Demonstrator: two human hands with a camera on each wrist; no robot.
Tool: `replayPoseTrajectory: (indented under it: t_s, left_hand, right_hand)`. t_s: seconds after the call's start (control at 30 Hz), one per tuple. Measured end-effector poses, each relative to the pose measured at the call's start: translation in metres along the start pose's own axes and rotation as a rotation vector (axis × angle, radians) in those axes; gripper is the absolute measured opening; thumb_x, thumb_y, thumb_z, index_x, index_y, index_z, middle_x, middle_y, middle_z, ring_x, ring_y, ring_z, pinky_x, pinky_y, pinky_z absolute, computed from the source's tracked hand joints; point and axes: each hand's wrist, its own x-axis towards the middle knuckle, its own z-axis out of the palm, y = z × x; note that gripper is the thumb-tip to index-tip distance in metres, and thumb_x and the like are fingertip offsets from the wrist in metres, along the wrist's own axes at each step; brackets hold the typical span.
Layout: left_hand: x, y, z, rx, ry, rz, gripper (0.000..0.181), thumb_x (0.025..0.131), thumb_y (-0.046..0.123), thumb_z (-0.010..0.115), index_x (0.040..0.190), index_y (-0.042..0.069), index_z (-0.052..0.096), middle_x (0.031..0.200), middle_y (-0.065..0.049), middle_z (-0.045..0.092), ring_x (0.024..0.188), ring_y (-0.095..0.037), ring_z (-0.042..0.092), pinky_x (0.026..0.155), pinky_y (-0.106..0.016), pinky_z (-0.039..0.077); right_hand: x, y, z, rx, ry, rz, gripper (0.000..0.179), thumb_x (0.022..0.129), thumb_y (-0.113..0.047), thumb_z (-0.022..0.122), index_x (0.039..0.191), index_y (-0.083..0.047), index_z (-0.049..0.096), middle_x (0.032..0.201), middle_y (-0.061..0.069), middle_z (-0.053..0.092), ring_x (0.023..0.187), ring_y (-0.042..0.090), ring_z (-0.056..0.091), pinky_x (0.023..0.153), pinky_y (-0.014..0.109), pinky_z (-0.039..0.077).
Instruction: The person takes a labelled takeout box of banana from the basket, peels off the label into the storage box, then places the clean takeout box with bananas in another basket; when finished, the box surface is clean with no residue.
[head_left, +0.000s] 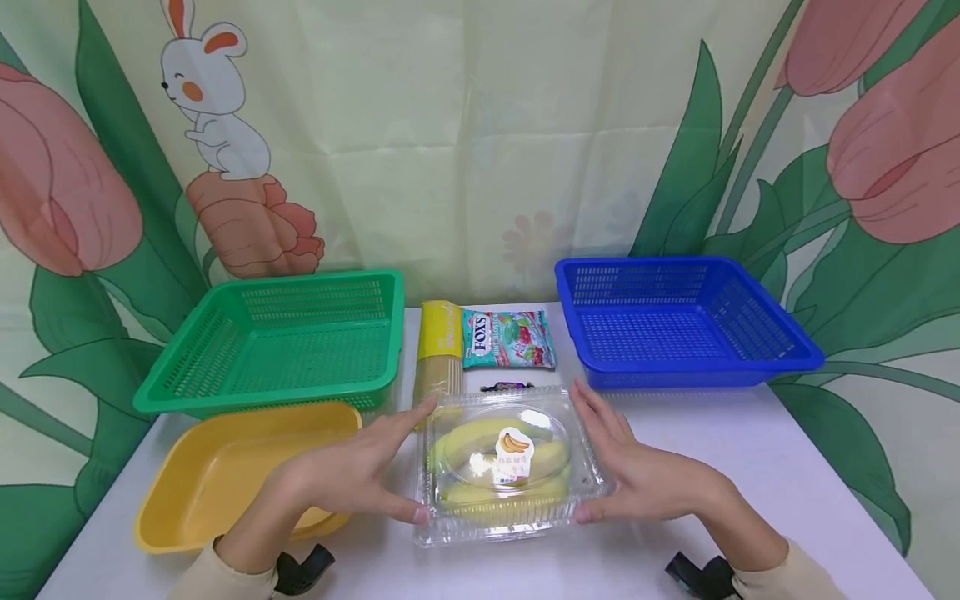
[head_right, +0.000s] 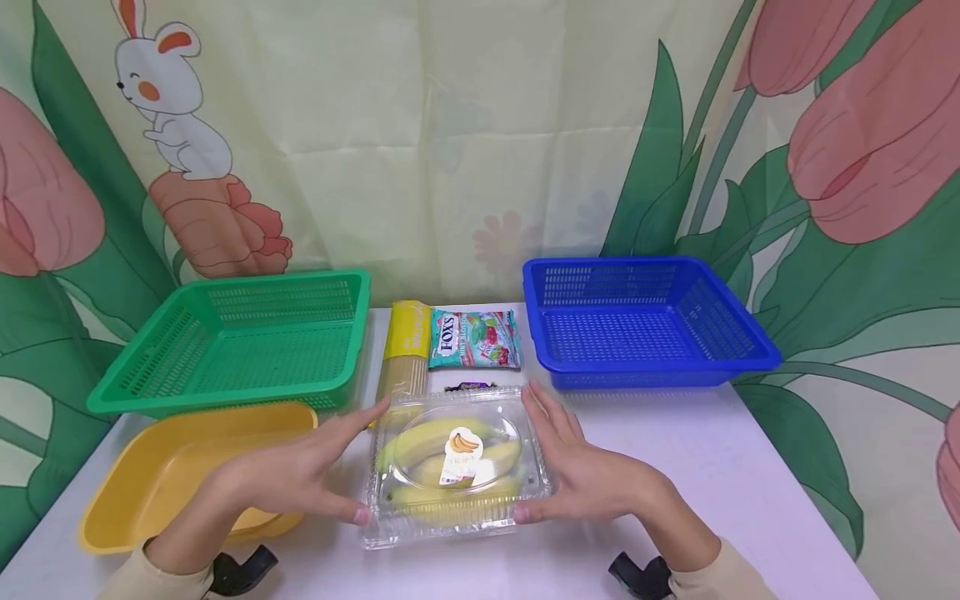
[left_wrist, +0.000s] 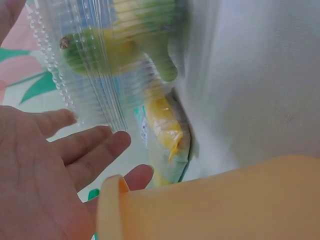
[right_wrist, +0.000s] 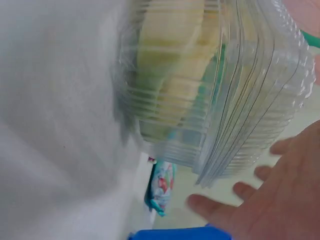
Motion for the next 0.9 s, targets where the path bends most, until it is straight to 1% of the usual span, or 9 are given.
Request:
replayPoseTrajectory:
  t_s: [0.13,0.23,0.37,0.53,0.6,0.67,0.73,0.83,0.9]
  left_hand:
    - [0.000,0.000,-0.001,0.003,-0.001,0.003,0.123,0.075,0.068,0.081,0.167,0.031,0.008,0.171,0.000,0.018,0.156,-0.042,0.015,0.119,-0.069,0.019]
    - [0.000,0.000,-0.001,-0.005,0.000,-0.007,0.123,0.075,0.067,0.082,0.166,0.032,0.007,0.171,-0.001,0.019,0.156,-0.044,0.014,0.118,-0.071,0.020]
    - [-0.001,0.003,0.000,-0.003,0.004,-0.013,0.124,0.075,0.068,0.081,0.167,0.029,0.008,0.171,-0.001,0.020,0.156,-0.042,0.016,0.118,-0.070,0.022]
    - [-0.005,0.010,-0.002,0.075,0.014,0.012,0.124,0.076,0.073,0.076,0.167,0.022,0.009,0.172,-0.006,0.016,0.156,-0.039,0.017,0.118,-0.067,0.026]
    - [-0.004,0.014,-0.004,0.095,0.022,0.025,0.123,0.077,0.072,0.076,0.167,0.024,0.009,0.173,-0.007,0.011,0.156,-0.041,0.015,0.117,-0.069,0.026]
    - [-0.002,0.018,-0.007,0.095,0.032,0.035,0.120,0.078,0.070,0.077,0.167,0.029,0.008,0.173,-0.007,0.006,0.157,-0.042,0.011,0.115,-0.073,0.024]
    - [0.001,0.021,-0.008,0.090,0.052,0.058,0.116,0.079,0.069,0.077,0.166,0.033,0.010,0.173,-0.006,0.006,0.157,-0.041,0.011,0.114,-0.074,0.025]
    - [0.005,0.025,-0.010,0.093,0.101,0.095,0.107,0.082,0.068,0.074,0.165,0.035,0.016,0.173,-0.006,0.008,0.157,-0.040,0.012,0.114,-0.075,0.024]
    - [0.008,0.028,-0.010,0.104,0.140,0.129,0.099,0.084,0.067,0.073,0.163,0.031,0.025,0.172,-0.007,0.012,0.156,-0.039,0.013,0.114,-0.074,0.025]
  right_hand:
    - [0.011,-0.001,-0.005,-0.028,0.013,-0.095,0.120,0.085,-0.046,0.081,0.167,-0.020,-0.004,0.172,0.006,-0.008,0.155,0.045,0.000,0.108,0.083,0.019]
    - [0.020,0.002,-0.004,-0.050,0.005,-0.130,0.116,0.084,-0.049,0.081,0.167,-0.020,0.006,0.172,0.006,0.001,0.155,0.041,0.002,0.108,0.082,0.019]
    - [0.025,0.006,-0.003,-0.058,-0.010,-0.122,0.118,0.079,-0.055,0.084,0.166,-0.019,0.015,0.171,0.005,0.003,0.153,0.039,0.001,0.107,0.082,0.021]
    - [0.028,0.004,-0.005,-0.072,-0.005,-0.075,0.117,0.074,-0.064,0.084,0.165,-0.022,0.023,0.171,0.001,0.004,0.150,0.038,0.003,0.104,0.081,0.027]
    - [0.029,0.004,-0.005,-0.078,0.008,-0.066,0.117,0.072,-0.066,0.084,0.164,-0.023,0.026,0.170,0.002,0.006,0.149,0.038,0.004,0.103,0.081,0.028]
    - [0.030,0.004,-0.006,-0.073,0.019,-0.059,0.117,0.070,-0.066,0.085,0.163,-0.024,0.029,0.169,0.003,0.008,0.147,0.038,0.005,0.102,0.081,0.029]
    - [0.030,0.006,-0.005,-0.066,0.026,-0.060,0.116,0.069,-0.064,0.086,0.162,-0.023,0.031,0.168,0.004,0.010,0.146,0.040,0.006,0.101,0.082,0.029]
    - [0.031,0.009,-0.003,-0.054,0.025,-0.061,0.115,0.068,-0.063,0.087,0.162,-0.026,0.031,0.168,0.003,0.010,0.145,0.040,0.007,0.101,0.081,0.027]
    - [0.031,0.010,-0.001,-0.046,0.023,-0.067,0.115,0.069,-0.062,0.088,0.162,-0.027,0.031,0.168,0.004,0.010,0.145,0.040,0.007,0.102,0.082,0.026]
